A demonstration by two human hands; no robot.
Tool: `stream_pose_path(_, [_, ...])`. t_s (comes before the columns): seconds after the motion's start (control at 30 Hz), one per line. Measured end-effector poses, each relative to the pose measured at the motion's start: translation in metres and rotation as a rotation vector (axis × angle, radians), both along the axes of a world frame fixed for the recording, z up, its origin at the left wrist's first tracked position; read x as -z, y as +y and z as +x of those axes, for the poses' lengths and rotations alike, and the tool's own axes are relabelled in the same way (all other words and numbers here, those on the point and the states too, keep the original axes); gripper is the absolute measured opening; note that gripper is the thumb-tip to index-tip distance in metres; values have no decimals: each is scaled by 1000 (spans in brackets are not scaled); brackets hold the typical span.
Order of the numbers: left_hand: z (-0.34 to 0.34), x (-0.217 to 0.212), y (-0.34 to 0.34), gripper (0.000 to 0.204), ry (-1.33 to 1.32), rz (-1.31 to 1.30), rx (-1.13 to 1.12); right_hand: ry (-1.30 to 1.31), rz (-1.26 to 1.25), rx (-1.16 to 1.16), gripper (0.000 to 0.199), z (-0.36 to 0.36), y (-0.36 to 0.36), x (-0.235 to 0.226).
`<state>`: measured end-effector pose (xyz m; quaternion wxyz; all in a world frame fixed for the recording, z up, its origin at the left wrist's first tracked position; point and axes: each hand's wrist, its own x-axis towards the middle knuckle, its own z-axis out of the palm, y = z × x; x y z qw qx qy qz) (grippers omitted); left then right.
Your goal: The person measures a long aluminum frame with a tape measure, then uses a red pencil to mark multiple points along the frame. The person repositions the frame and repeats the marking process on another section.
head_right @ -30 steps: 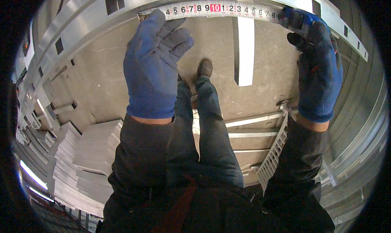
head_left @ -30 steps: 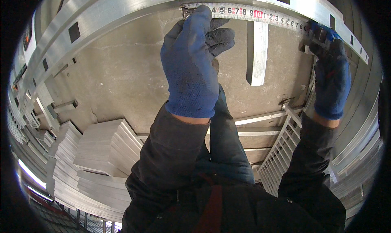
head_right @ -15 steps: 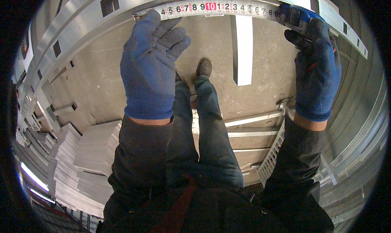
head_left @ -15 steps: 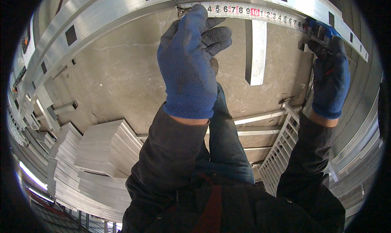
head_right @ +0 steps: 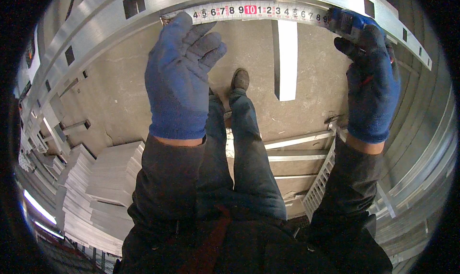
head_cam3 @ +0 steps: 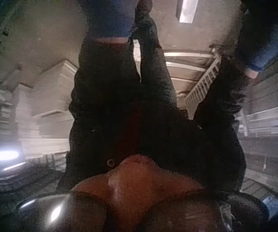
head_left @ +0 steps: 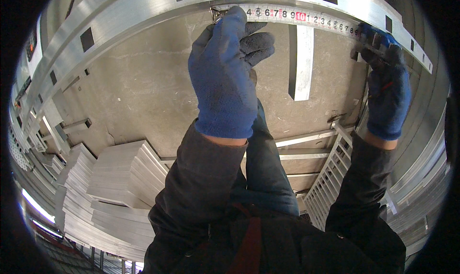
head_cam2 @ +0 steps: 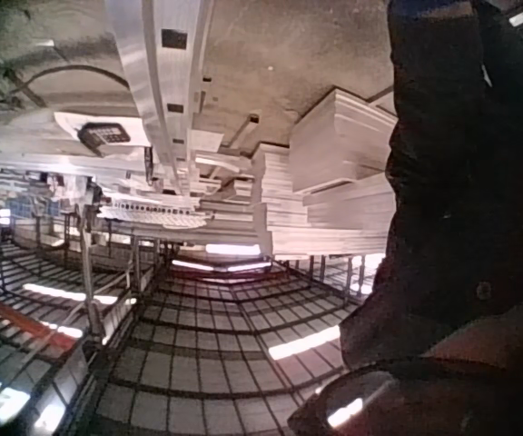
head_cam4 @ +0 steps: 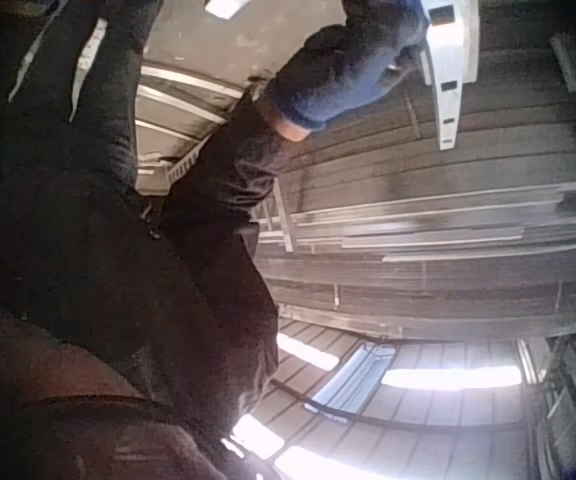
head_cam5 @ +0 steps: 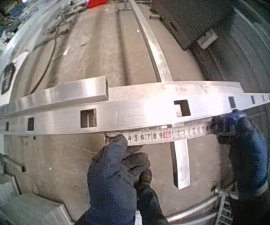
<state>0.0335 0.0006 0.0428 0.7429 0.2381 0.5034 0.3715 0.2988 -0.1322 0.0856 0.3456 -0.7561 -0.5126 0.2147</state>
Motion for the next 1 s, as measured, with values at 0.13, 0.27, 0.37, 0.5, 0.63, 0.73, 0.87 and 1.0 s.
stream_pose_path(0.13, [-12, 0, -12, 31, -103, -149, -21, 551, -57, 144, 41, -17, -8, -18])
stream_pose_path(0.27, [-44, -24, -70, 30, -175, -339, -100, 912, -270, 326, 39, -73, -41, -47])
stream_pose_path(0.37, [-95, -60, -128, 38, -94, -426, 42, 928, -522, 227, 62, -137, -69, -76])
stream_pose_path(0.5, [-169, -129, -199, 53, 389, 32, 642, 1002, -542, -30, 68, -220, -81, -147])
stream_pose_path(0.63, [-236, -188, -217, 69, 682, 317, 893, 782, -520, -526, 61, -270, -58, -216])
stream_pose_path(0.73, [-278, -220, -216, 51, 366, 302, 540, 579, -491, -787, 58, -296, -35, -245])
stream_pose_path(0.87, [-332, -227, -198, 49, 529, 655, 689, 370, -517, -786, 52, -345, -10, -278])
stream_pose_path(1.0, [-398, -244, -170, 43, 319, 574, 757, 177, -431, -739, 44, -424, 18, -295])
